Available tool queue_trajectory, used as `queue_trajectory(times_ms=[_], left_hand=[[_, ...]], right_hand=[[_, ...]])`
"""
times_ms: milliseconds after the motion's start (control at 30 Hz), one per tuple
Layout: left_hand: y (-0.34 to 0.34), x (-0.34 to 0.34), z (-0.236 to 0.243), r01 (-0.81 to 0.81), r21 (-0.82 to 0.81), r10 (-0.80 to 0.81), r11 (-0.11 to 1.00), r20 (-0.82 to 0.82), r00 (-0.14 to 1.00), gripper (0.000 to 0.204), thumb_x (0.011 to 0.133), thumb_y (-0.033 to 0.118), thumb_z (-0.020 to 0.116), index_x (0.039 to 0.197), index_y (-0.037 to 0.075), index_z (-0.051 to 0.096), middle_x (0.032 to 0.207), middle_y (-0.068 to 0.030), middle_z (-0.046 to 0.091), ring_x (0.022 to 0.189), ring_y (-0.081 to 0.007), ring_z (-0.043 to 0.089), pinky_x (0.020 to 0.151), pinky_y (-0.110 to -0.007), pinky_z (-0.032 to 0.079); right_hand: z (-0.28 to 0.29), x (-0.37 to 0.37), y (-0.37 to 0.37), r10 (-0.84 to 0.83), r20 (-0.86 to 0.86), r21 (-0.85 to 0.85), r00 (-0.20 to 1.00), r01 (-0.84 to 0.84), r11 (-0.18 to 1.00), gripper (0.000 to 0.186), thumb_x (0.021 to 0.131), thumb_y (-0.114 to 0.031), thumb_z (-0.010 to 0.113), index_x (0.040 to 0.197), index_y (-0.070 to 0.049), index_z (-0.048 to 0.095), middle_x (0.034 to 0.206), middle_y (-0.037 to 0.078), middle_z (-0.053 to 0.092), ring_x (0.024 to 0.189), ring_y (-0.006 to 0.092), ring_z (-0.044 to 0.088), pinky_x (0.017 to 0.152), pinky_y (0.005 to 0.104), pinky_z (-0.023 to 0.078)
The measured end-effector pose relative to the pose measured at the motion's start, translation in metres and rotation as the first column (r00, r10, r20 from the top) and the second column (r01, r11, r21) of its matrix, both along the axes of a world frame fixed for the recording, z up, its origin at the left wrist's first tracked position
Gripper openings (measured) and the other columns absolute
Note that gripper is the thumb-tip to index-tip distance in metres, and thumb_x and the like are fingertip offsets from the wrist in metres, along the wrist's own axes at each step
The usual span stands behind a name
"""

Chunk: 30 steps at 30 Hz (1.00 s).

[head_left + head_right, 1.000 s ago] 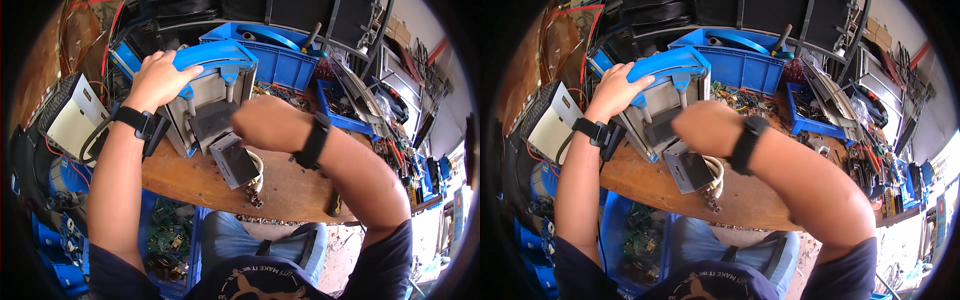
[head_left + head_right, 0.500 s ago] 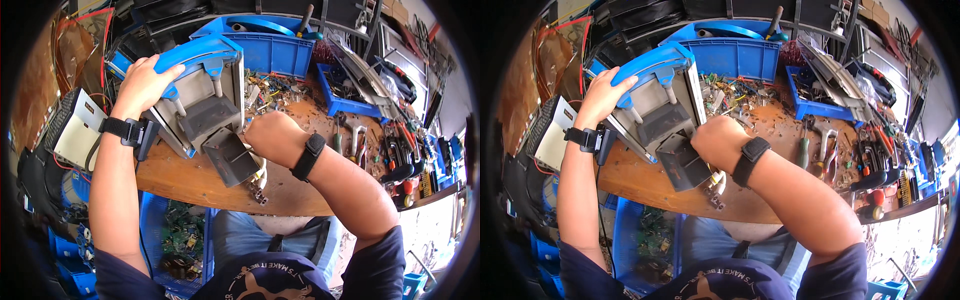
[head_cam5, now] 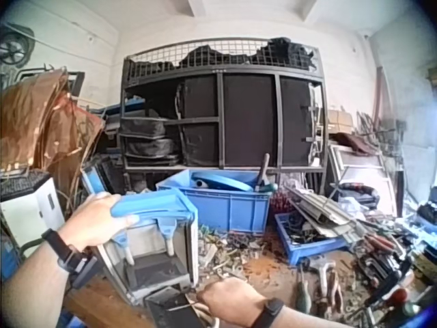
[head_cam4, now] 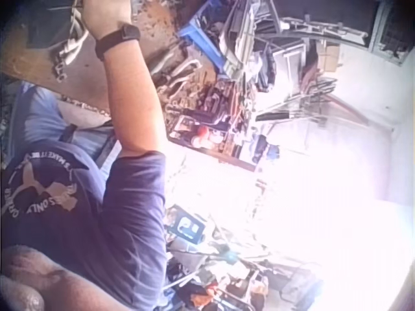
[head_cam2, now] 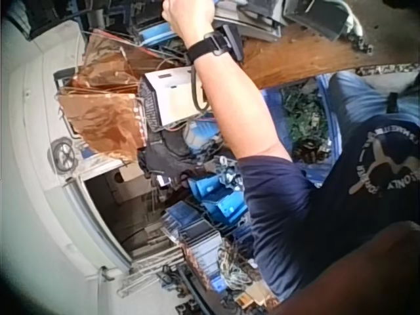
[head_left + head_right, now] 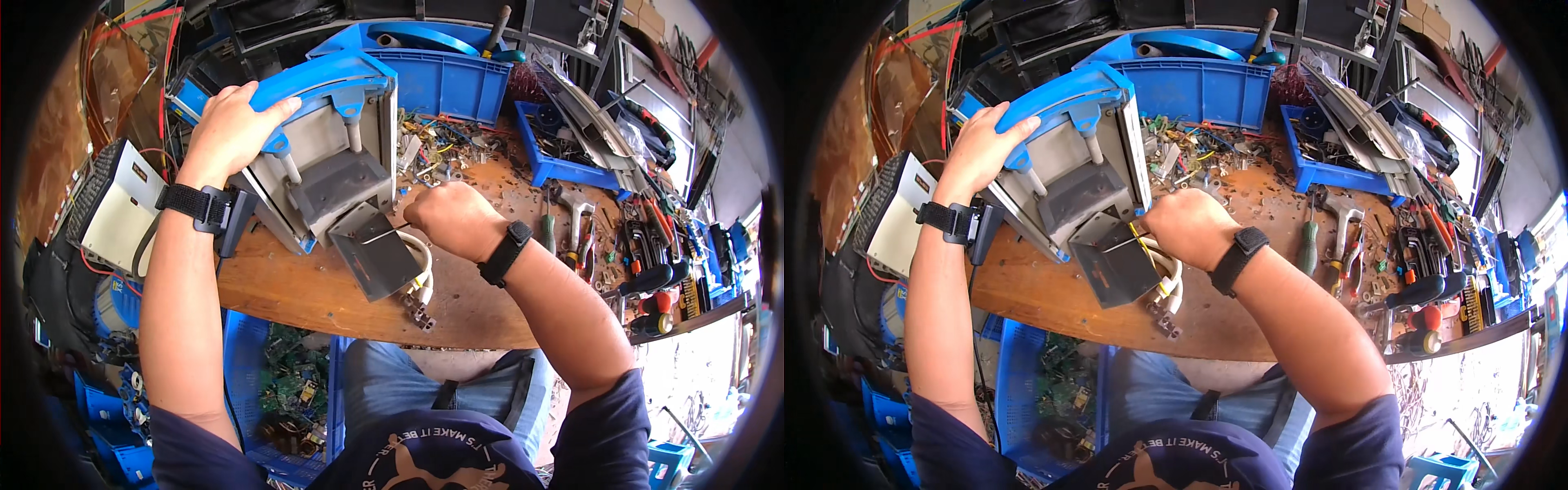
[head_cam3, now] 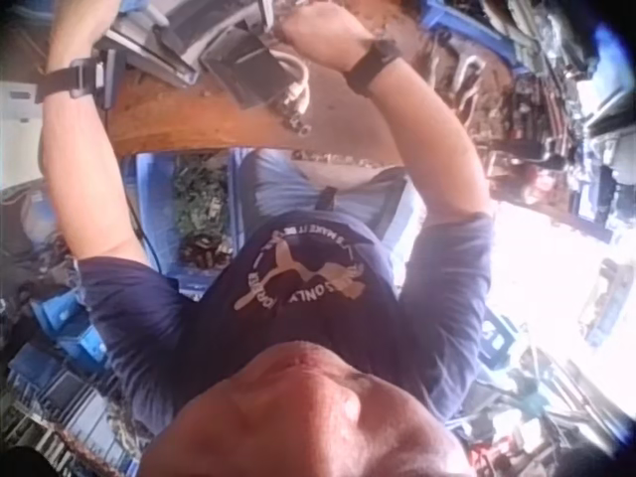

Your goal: The person uses a small metal tool to scrape and clean the interior of a blue and grey plastic housing unit. They repeatedly insert the tool into a slot and scrape along the edges, occasionally adjusting the angle of the housing to access different areas.

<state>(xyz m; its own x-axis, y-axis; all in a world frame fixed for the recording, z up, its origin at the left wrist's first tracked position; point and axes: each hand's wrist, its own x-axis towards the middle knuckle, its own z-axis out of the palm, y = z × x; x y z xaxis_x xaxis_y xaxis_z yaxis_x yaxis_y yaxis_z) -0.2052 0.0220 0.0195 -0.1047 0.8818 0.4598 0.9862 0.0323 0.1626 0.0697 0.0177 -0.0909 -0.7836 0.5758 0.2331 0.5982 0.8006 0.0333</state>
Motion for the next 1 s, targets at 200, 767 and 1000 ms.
queue_trajectory(times_ms=[200,767,1000], left_hand=[[0.000,0.000,0.000,0.002,-0.001,-0.002,1.000,-0.010,1.000,0.085,0.084,0.057,0.060,0.133,-0.011,0.046,0.132,-0.0260,0.052,0.125,-0.0349,0.049,0.105,-0.038,0.037],[-0.002,0.001,0.001,-0.006,-0.011,0.006,1.000,0.002,1.000,0.084,0.084,0.056,0.060,0.133,-0.010,0.046,0.134,-0.0257,0.050,0.126,-0.0346,0.048,0.106,-0.038,0.036],[-0.009,0.010,0.004,-0.021,-0.022,0.021,1.000,0.008,1.000,0.083,0.084,0.056,0.061,0.133,-0.010,0.047,0.134,-0.0250,0.050,0.126,-0.0344,0.048,0.106,-0.039,0.036]], right_hand=[[-0.003,-0.003,0.000,-0.016,0.029,-0.007,0.999,0.016,1.000,0.009,0.077,-0.013,0.056,0.076,-0.009,0.065,0.076,0.012,0.065,0.075,0.0309,0.066,0.067,0.0418,0.052],[0.000,-0.007,-0.001,0.024,0.071,0.075,0.997,-0.029,0.997,0.012,0.078,-0.013,0.058,0.077,-0.008,0.070,0.077,0.014,0.069,0.076,0.0301,0.070,0.067,0.0394,0.056],[-0.009,-0.006,0.006,0.003,0.019,-0.003,1.000,-0.003,1.000,0.011,0.078,-0.014,0.057,0.075,-0.009,0.066,0.076,0.013,0.066,0.074,0.0314,0.066,0.066,0.0418,0.053]])
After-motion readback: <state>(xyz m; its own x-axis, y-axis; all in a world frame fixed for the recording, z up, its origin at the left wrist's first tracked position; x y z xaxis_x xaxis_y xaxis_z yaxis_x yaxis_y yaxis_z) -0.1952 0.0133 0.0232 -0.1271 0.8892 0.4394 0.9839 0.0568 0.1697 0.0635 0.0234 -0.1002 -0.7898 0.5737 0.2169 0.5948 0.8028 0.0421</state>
